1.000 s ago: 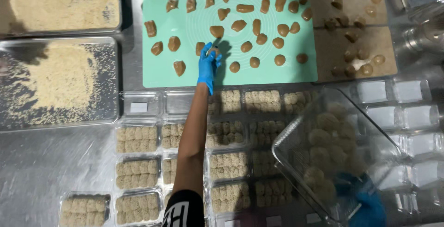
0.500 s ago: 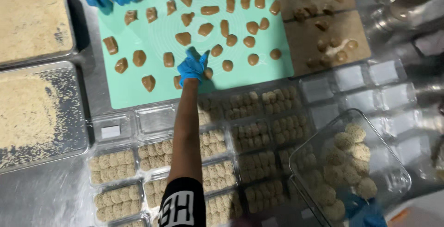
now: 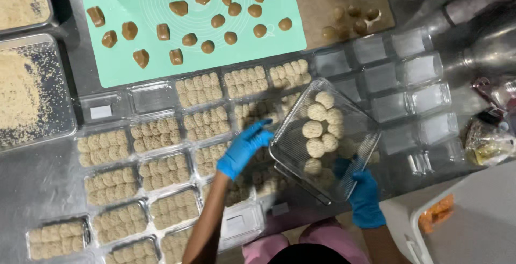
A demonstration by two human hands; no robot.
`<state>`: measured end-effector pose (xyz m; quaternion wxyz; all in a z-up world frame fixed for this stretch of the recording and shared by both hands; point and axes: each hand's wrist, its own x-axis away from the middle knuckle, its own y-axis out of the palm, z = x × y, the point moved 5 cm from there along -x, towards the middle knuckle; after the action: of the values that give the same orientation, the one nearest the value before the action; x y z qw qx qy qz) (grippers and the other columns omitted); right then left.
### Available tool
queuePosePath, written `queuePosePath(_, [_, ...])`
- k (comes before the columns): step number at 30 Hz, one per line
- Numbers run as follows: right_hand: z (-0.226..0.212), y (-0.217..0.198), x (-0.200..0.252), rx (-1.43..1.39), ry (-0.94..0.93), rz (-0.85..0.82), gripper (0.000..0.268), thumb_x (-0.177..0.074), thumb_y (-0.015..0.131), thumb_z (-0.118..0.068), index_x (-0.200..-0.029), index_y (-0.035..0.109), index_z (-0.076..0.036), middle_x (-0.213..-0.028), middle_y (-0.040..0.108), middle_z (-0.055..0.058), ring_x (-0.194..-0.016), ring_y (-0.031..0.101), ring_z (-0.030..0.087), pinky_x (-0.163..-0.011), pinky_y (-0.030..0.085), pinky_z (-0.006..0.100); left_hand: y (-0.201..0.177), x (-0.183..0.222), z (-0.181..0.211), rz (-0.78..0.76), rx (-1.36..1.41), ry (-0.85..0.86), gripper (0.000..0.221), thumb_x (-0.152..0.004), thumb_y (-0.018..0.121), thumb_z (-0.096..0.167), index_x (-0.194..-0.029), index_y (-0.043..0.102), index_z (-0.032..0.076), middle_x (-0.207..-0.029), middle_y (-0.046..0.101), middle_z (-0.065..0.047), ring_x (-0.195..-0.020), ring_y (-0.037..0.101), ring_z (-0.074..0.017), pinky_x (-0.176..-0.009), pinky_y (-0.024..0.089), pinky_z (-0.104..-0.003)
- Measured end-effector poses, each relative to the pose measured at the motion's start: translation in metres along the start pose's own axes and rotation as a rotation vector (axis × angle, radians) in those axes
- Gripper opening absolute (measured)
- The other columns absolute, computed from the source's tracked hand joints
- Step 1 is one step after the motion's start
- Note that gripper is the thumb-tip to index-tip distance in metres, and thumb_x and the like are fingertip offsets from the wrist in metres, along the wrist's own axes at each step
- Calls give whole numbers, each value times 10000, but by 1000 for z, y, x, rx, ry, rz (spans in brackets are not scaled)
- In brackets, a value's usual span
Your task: The person rolls small brown dough balls in a tray of crumbs to coat them, then places the coated balls into clear plastic containers. The person works continuously, filling multiple containers with the finished food items.
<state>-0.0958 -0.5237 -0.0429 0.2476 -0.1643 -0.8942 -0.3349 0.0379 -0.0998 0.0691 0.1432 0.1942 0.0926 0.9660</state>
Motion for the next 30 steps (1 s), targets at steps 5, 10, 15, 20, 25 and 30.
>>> queuePosePath(5, [-20,1,7,73,-44,-258,734,-800,563,-7,-1522,428,-26,-1360,596,226,-1234,603,385,-1060,476,543,161,31,-72,325,282,11,781,-931,713,125,-1629,366,173,-1084,582,-76,-927,543,-167,-821,486,-307])
queuePosePath(10, [-139,-108,-37,48,12,-141,578,-980,508,-261,-1493,453,0,-1412,603,188,-1273,610,342,-1062,496,496,286,-27,-137,548,372,21,577,-987,617,213,-1532,466,102,-1158,707,-21,-985,637,-82,-857,531,-242])
queuePosePath(15, [-291,-178,-132,941,-74,-130,345,-1053,511,-264,-1314,595,-56,-1154,660,48,-1010,607,158,-857,504,344,354,-146,-189,433,4,10,442,-1025,641,241,-1418,587,47,-1056,717,-77,-896,621,-139,-798,542,-334])
queuePosePath(20, [-321,-244,-205,1152,-405,-157,126,-1070,545,-112,-1141,625,-46,-947,573,-11,-871,509,61,-774,455,258,404,-236,-199,577,-453,-62,369,-969,678,290,-1273,604,95,-1024,740,-180,-917,704,-365,-817,556,-449])
queuePosePath(25, [-328,-293,-261,1177,-356,-80,76,-1073,578,-80,-1107,634,-42,-839,495,-52,-767,431,47,-662,401,232,415,-276,-200,602,-586,-52,524,-944,668,286,-1410,490,127,-1092,715,-198,-972,676,-438,-814,542,-522])
queuePosePath(30, [-353,-229,-221,1431,-715,-100,211,-1043,639,-84,-1246,636,-29,-1053,590,64,-881,558,175,-780,475,299,417,-250,-155,695,-933,232,608,-879,654,228,-1441,476,82,-1088,674,-219,-870,677,-425,-709,538,-521])
